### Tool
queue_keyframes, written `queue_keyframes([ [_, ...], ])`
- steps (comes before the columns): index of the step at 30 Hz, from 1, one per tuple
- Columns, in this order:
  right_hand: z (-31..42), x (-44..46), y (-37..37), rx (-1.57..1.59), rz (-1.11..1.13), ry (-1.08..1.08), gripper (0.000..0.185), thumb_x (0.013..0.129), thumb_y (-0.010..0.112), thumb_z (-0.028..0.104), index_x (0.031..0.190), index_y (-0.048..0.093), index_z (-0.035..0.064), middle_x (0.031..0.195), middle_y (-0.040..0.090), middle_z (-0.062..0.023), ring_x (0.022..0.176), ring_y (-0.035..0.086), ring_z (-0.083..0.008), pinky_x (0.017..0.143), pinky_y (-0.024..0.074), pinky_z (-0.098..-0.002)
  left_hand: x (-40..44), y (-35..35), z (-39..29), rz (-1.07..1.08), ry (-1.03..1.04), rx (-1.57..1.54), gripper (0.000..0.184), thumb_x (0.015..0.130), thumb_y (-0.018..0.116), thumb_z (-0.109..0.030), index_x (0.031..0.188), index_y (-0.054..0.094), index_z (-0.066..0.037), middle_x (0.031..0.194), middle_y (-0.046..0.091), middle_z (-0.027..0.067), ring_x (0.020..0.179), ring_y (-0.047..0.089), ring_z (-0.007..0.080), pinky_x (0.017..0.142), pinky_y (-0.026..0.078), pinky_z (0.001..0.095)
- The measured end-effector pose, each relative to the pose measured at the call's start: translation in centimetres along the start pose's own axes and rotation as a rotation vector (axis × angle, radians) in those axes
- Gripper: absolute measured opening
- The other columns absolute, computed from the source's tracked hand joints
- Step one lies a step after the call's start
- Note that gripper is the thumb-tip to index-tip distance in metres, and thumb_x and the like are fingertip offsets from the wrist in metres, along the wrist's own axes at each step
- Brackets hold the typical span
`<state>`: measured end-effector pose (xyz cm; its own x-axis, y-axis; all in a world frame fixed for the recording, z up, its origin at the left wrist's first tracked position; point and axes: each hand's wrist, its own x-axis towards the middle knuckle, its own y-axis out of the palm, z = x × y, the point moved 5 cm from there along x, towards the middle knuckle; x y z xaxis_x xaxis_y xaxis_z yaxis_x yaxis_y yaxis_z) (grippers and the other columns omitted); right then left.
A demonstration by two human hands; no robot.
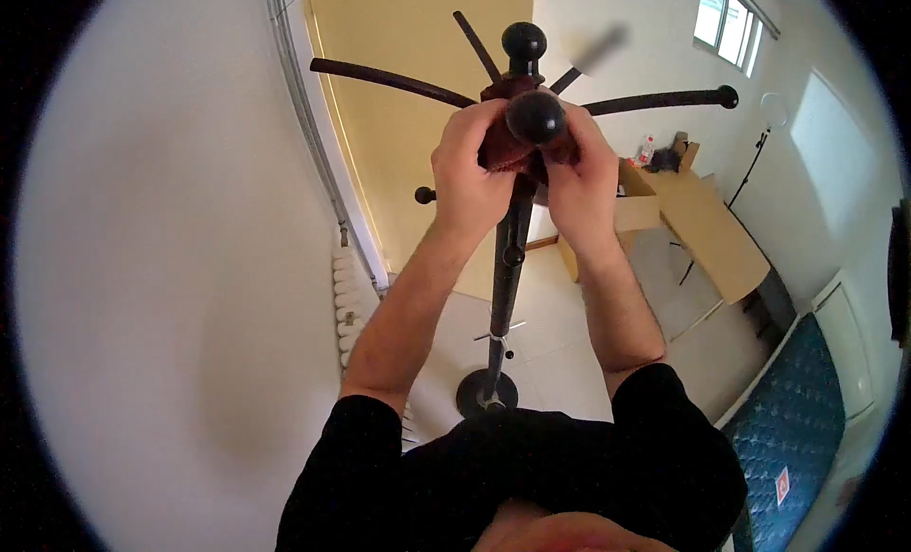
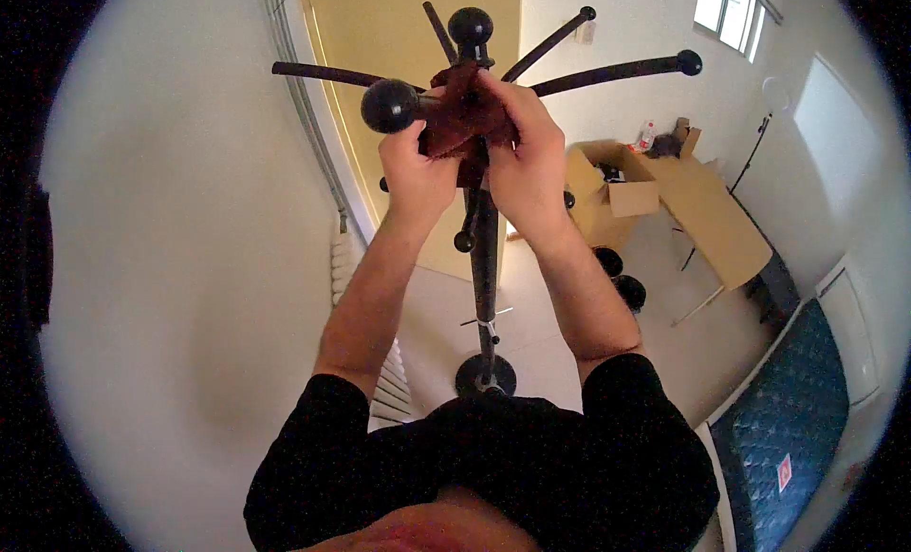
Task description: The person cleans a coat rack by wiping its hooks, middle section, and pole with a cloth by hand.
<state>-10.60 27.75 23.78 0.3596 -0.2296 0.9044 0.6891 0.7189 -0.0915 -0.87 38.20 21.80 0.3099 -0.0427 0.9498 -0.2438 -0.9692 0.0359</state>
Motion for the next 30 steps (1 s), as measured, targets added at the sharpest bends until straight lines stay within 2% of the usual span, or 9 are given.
queue_keyframes([
  [7,8.1,-1.1,-0.3,-0.070,-0.112,-0.374,0.048,0.082,0.059,0.000,0.129,0.060,-0.0028,0.117,0.065,-0.0187,0.106,0.065,-0.0274,0.094,0.0494,-0.0336,1.8,-4.2,-8.0,-0.162,0.257,-0.077,0.049,0.066,0.081,0.001,0.113,0.067,-0.002,0.109,0.069,0.0136,0.097,0.068,0.0297,0.084,0.055,0.0353],
  [12,12.9,-1.0,0.5,-0.120,-0.093,-0.511,0.044,0.092,0.046,-0.006,0.136,0.050,-0.0086,0.132,0.059,-0.0175,0.124,0.056,-0.0262,0.109,0.0422,-0.0382,2.9,-6.1,-12.1,-0.242,0.390,-0.182,0.051,0.066,0.082,0.000,0.115,0.067,-0.002,0.110,0.069,0.0133,0.099,0.067,0.0296,0.085,0.054,0.0346],
  [15,14.3,-0.4,-0.1,-0.178,-0.107,-0.561,0.043,0.089,0.050,-0.006,0.131,0.054,-0.0080,0.129,0.061,-0.0159,0.119,0.060,-0.0255,0.106,0.0456,-0.0373,3.5,-6.7,-14.0,-0.238,0.448,-0.155,0.052,0.064,0.080,0.002,0.114,0.067,-0.002,0.110,0.069,0.0143,0.100,0.067,0.0305,0.085,0.054,0.0356],
  [19,13.2,0.8,-0.7,-0.111,-0.114,-0.518,0.041,0.086,0.051,-0.007,0.126,0.060,-0.0078,0.125,0.063,-0.0150,0.114,0.063,-0.0240,0.103,0.0484,-0.0357,3.7,-6.5,-13.1,-0.177,0.411,-0.070,0.050,0.064,0.079,0.002,0.112,0.066,-0.004,0.106,0.069,0.0143,0.097,0.067,0.0332,0.082,0.055,0.0379],
  [22,11.0,0.5,-0.7,-0.056,-0.112,-0.512,0.042,0.085,0.050,-0.010,0.125,0.060,-0.0075,0.124,0.064,-0.0160,0.113,0.064,-0.0232,0.101,0.0498,-0.0348,2.9,-5.7,-10.2,-0.121,0.296,-0.104,0.043,0.074,0.077,0.002,0.115,0.064,-0.004,0.099,0.071,0.0086,0.093,0.070,0.0190,0.083,0.054,0.0308],
  [24,9.6,0.0,-0.8,-0.011,-0.161,-0.515,0.043,0.084,0.048,-0.012,0.125,0.060,-0.0073,0.122,0.065,-0.0163,0.112,0.065,-0.0229,0.100,0.0510,-0.0341,2.1,-4.6,-8.9,-0.104,0.275,-0.096,0.043,0.074,0.077,0.002,0.114,0.064,-0.004,0.099,0.072,0.0107,0.093,0.071,0.0227,0.083,0.055,0.0329],
  [27,3.6,-0.7,-0.8,0.133,-0.140,-0.076,0.038,0.083,0.056,-0.007,0.120,0.063,-0.0052,0.111,0.067,-0.0123,0.103,0.066,-0.0196,0.090,0.0525,-0.0307,1.4,-2.7,-5.0,-0.050,0.167,-0.034,0.047,0.070,0.077,0.001,0.114,0.063,-0.004,0.103,0.069,0.0145,0.096,0.068,0.0332,0.083,0.055,0.0400],
  [29,0.5,-1.1,-0.1,-0.087,-0.196,-0.100,0.041,0.079,0.054,-0.015,0.117,0.064,-0.0040,0.102,0.070,-0.0099,0.094,0.067,-0.0163,0.086,0.0535,-0.0289,0.7,-1.4,-2.2,0.054,0.029,0.015,0.048,0.071,0.076,0.000,0.116,0.062,-0.003,0.107,0.067,0.0170,0.099,0.065,0.0390,0.085,0.054,0.0454],
  [30,-1.1,-1.0,0.2,-0.172,-0.109,0.034,0.038,0.080,0.056,-0.014,0.116,0.064,-0.0036,0.101,0.070,-0.0091,0.092,0.067,-0.0144,0.085,0.0529,-0.0274,0.4,-1.0,-1.1,0.065,0.017,0.026,0.048,0.071,0.076,0.000,0.117,0.061,-0.003,0.108,0.067,0.0170,0.100,0.065,0.0388,0.085,0.054,0.0452],
])
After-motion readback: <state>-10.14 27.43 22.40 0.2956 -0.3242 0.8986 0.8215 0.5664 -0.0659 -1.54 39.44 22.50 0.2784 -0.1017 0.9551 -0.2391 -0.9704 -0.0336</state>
